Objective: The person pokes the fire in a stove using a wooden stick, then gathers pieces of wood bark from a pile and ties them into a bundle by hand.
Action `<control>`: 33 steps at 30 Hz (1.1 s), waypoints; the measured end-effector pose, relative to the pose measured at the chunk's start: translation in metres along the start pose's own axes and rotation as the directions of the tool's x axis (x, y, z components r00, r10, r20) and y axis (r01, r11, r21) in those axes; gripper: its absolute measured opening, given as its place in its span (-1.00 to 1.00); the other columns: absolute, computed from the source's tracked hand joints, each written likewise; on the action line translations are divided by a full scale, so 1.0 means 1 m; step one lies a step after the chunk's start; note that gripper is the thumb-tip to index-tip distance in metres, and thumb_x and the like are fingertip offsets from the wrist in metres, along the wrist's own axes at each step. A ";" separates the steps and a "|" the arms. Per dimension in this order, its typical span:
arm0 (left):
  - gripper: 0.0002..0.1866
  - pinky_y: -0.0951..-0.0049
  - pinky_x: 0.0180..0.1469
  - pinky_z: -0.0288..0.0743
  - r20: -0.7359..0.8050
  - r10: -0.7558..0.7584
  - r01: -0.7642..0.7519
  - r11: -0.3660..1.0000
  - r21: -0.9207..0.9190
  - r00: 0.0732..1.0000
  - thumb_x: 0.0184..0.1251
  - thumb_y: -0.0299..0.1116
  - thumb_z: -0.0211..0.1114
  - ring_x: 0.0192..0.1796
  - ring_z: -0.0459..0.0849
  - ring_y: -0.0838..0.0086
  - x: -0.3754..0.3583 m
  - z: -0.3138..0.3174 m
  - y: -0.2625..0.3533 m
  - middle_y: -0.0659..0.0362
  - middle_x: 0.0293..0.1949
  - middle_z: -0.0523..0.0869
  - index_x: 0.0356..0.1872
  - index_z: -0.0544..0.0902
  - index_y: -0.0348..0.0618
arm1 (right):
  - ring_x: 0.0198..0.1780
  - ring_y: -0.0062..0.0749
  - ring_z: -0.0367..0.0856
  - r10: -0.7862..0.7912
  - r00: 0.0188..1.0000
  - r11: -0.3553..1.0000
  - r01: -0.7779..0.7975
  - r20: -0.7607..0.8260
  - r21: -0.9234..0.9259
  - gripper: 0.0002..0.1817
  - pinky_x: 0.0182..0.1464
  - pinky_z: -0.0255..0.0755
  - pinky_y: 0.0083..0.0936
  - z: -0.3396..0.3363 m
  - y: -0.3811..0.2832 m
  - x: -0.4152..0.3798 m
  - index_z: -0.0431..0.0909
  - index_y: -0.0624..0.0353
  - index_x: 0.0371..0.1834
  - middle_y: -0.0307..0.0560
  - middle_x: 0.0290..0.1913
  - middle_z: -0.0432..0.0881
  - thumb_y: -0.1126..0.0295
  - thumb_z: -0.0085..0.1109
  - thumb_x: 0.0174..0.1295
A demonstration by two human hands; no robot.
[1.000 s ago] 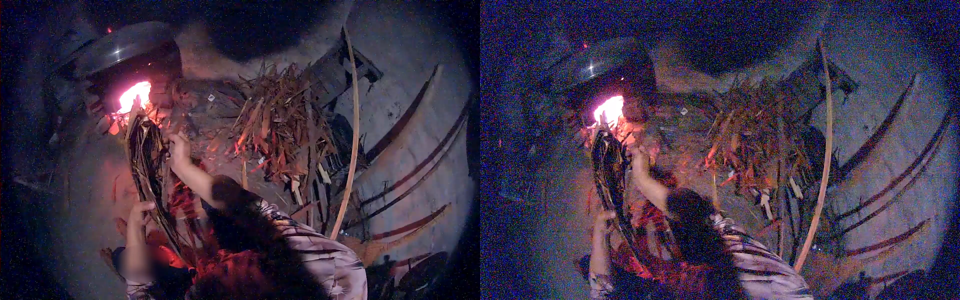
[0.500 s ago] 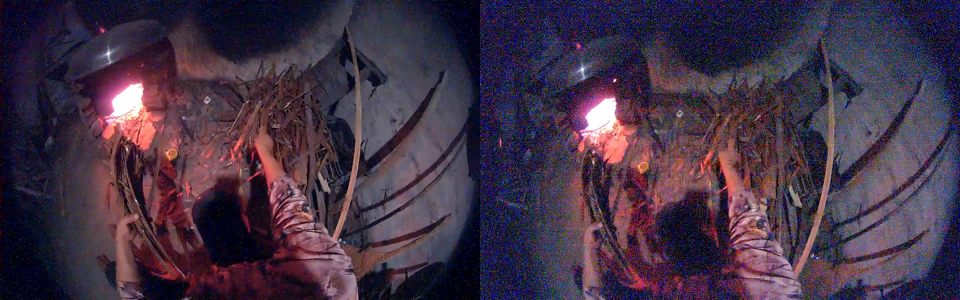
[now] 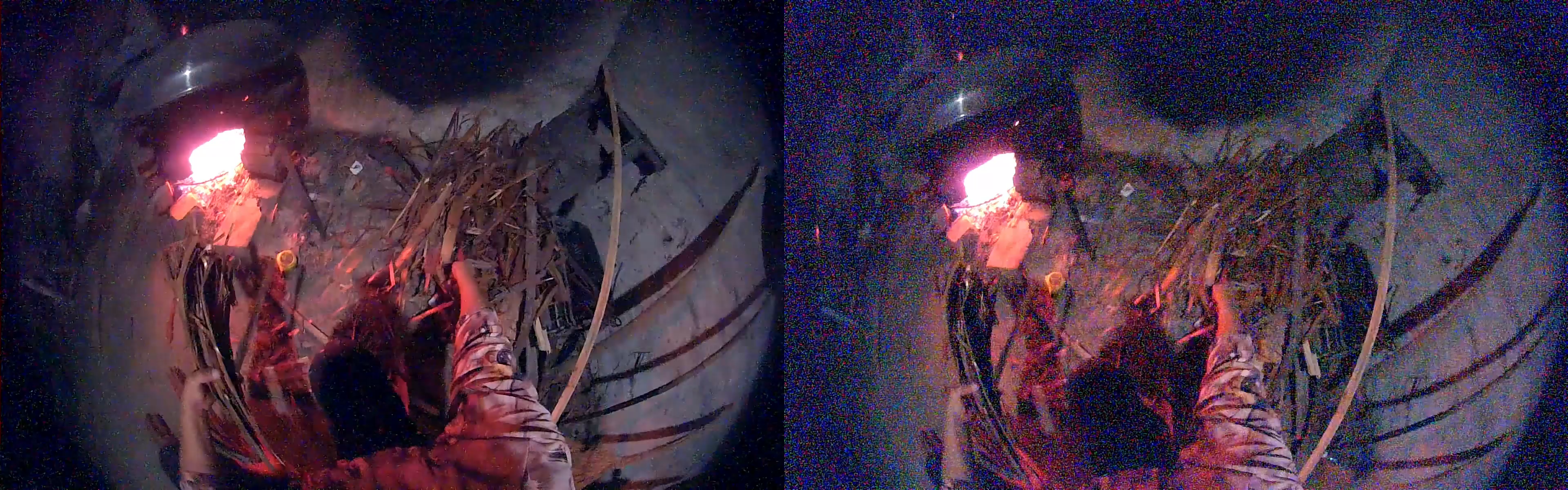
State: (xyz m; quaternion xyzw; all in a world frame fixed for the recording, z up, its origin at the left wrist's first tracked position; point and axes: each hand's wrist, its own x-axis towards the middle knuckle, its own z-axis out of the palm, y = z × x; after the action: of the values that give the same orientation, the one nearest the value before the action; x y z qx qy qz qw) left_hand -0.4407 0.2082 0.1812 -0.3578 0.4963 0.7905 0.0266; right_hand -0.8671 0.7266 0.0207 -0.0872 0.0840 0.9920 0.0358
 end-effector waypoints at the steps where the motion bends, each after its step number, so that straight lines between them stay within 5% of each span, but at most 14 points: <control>1: -0.59 0.35 -0.16 0.40 -0.001 -0.009 0.009 1.000 0.000 1.000 -0.29 -0.39 0.22 -0.31 0.55 0.28 0.004 -0.005 -0.005 0.08 -0.36 0.58 -0.28 0.51 -0.36 | -0.48 -0.24 0.48 0.103 0.995 0.994 -0.103 0.018 0.036 -0.64 -0.50 0.34 -0.33 0.007 0.000 0.001 0.31 0.14 -0.07 0.01 -0.42 0.51 0.23 -0.10 0.08; 5: -0.60 0.33 -0.18 0.43 0.049 0.072 -0.073 0.997 0.016 0.996 -0.24 -0.39 0.20 -0.31 0.56 0.27 0.010 -0.016 -0.007 0.06 -0.35 0.58 -0.26 0.49 -0.36 | -0.53 -0.31 0.47 0.316 0.947 0.946 -0.311 0.057 -0.088 -0.68 -0.57 0.33 -0.37 0.018 -0.020 -0.038 0.31 0.13 -0.09 -0.04 -0.44 0.50 0.26 -0.13 0.11; 7: -0.60 0.33 -0.19 0.44 0.066 0.112 -0.116 0.992 0.059 0.992 -0.23 -0.38 0.20 -0.31 0.57 0.27 0.003 -0.010 -0.004 0.05 -0.35 0.58 -0.26 0.49 -0.37 | -0.58 -0.37 0.41 0.307 0.950 0.825 -0.292 -0.050 -0.484 -0.72 -0.61 0.28 -0.42 0.020 -0.035 -0.064 0.31 0.13 -0.13 -0.10 -0.50 0.47 0.28 -0.15 0.12; 9: -0.60 0.32 -0.18 0.46 0.089 0.107 -0.111 0.993 0.037 0.990 -0.23 -0.37 0.20 -0.30 0.57 0.24 0.001 -0.004 -0.004 0.03 -0.33 0.58 -0.27 0.49 -0.38 | -0.66 -0.44 0.30 0.184 0.970 0.399 -0.221 -0.158 -0.890 -0.79 -0.67 0.17 -0.51 0.023 -0.047 -0.092 0.31 0.13 -0.22 -0.19 -0.59 0.39 0.30 -0.16 0.13; 10: -0.60 0.32 -0.18 0.46 0.103 0.110 -0.115 0.993 0.039 0.989 -0.23 -0.37 0.20 -0.30 0.57 0.24 0.001 0.000 -0.007 0.03 -0.33 0.58 -0.27 0.49 -0.38 | -0.70 -0.48 0.25 0.100 0.979 0.115 -0.191 -0.180 -0.975 -0.82 -0.70 0.12 -0.55 0.031 -0.048 -0.108 0.32 0.13 -0.26 -0.23 -0.63 0.35 0.31 -0.17 0.14; 12: -0.61 0.32 -0.16 0.45 0.106 0.152 -0.153 0.988 0.006 0.983 -0.23 -0.37 0.19 -0.29 0.57 0.23 0.000 0.005 -0.008 0.02 -0.32 0.58 -0.28 0.49 -0.40 | -0.73 -0.52 0.24 0.050 0.981 -0.142 -0.177 -0.186 -0.974 -0.85 -0.71 0.11 -0.60 0.056 -0.047 -0.150 0.32 0.16 -0.33 -0.25 -0.67 0.35 0.33 -0.19 0.15; 18: -0.59 0.31 -0.15 0.44 0.221 0.180 -0.171 0.983 -0.059 0.958 -0.22 -0.32 0.16 -0.29 0.57 0.23 0.000 0.017 -0.008 0.02 -0.30 0.57 -0.27 0.49 -0.39 | -0.70 -0.48 0.34 0.020 1.000 0.027 0.003 0.003 -1.000 -0.86 -0.66 0.22 -0.58 0.092 -0.050 -0.207 0.35 0.18 -0.39 -0.18 -0.64 0.42 0.36 -0.18 0.13; 21: -0.60 0.34 -0.14 0.42 0.158 0.206 -0.201 0.978 -0.048 0.966 -0.20 -0.32 0.15 -0.28 0.56 0.25 -0.018 0.037 -0.003 0.03 -0.30 0.57 -0.28 0.50 -0.37 | -0.71 -0.47 0.35 0.024 0.995 0.029 0.091 0.092 -0.995 -0.87 -0.68 0.23 -0.58 0.112 -0.048 -0.209 0.36 0.17 -0.44 -0.16 -0.64 0.43 0.37 -0.17 0.11; 22: -0.60 0.37 -0.12 0.40 0.308 0.158 -0.150 0.987 -0.051 0.938 -0.22 -0.35 0.17 -0.25 0.54 0.27 -0.020 0.034 0.002 0.06 -0.32 0.58 -0.26 0.50 -0.35 | -0.72 -0.47 0.34 0.029 0.995 0.062 0.099 0.101 -0.993 -0.87 -0.69 0.22 -0.59 0.123 -0.045 -0.212 0.35 0.15 -0.46 -0.16 -0.65 0.42 0.36 -0.17 0.10; 26: -0.61 0.38 -0.14 0.40 0.221 0.236 -0.221 0.971 -0.090 0.946 -0.23 -0.37 0.18 -0.27 0.54 0.30 -0.035 0.044 -0.005 0.08 -0.34 0.58 -0.26 0.50 -0.33 | -0.56 -0.44 0.44 0.127 0.971 0.153 0.184 0.204 -0.971 -0.85 -0.56 0.33 -0.58 0.130 -0.037 -0.203 0.37 0.17 -0.34 -0.12 -0.53 0.46 0.36 -0.15 0.11; 28: -0.61 0.40 -0.15 0.40 0.178 0.288 -0.271 0.956 -0.112 0.941 -0.23 -0.38 0.18 -0.28 0.54 0.32 -0.041 0.053 -0.008 0.10 -0.35 0.58 -0.26 0.50 -0.32 | -0.35 -0.38 0.49 0.136 0.967 0.473 0.127 0.214 -0.872 -0.79 -0.34 0.42 -0.47 0.134 -0.006 -0.204 0.36 0.22 -0.21 -0.06 -0.38 0.48 0.42 -0.10 0.09; 29: -0.62 0.40 -0.16 0.40 0.159 0.314 -0.298 0.948 -0.117 0.936 -0.23 -0.38 0.19 -0.28 0.54 0.33 -0.043 0.056 -0.010 0.10 -0.36 0.58 -0.26 0.50 -0.32 | -0.23 -0.34 0.47 0.246 0.948 0.433 0.081 0.204 -0.898 -0.76 -0.17 0.40 -0.36 0.138 0.008 -0.207 0.37 0.26 -0.18 -0.05 -0.28 0.46 0.45 -0.03 0.05; 32: -0.62 0.42 -0.20 0.41 0.258 0.324 -0.304 0.946 -0.117 0.910 -0.23 -0.38 0.21 -0.32 0.53 0.36 -0.022 0.043 -0.019 0.13 -0.35 0.57 -0.27 0.49 -0.29 | -0.40 -0.44 0.51 0.465 0.873 0.138 0.091 0.146 -0.986 -0.80 -0.40 0.39 -0.60 0.135 0.073 -0.207 0.43 0.34 -0.34 -0.05 -0.41 0.52 0.44 0.05 0.00; 33: -0.61 0.43 -0.22 0.41 0.144 0.305 -0.299 0.952 -0.060 0.941 -0.20 -0.36 0.22 -0.34 0.53 0.38 -0.045 0.062 -0.012 0.14 -0.31 0.56 -0.23 0.47 -0.28 | -0.47 -0.45 0.51 0.558 0.821 0.052 0.113 0.123 -0.992 -0.82 -0.46 0.38 -0.64 0.137 0.101 -0.212 0.44 0.35 -0.36 -0.06 -0.48 0.53 0.45 0.05 0.00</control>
State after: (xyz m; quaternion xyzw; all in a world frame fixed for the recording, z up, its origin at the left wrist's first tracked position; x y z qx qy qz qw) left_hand -0.4360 0.2776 0.2144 -0.2168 0.5270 0.8192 -0.0640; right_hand -0.6904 0.6388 0.2082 0.1793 -0.6009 0.7590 -0.1750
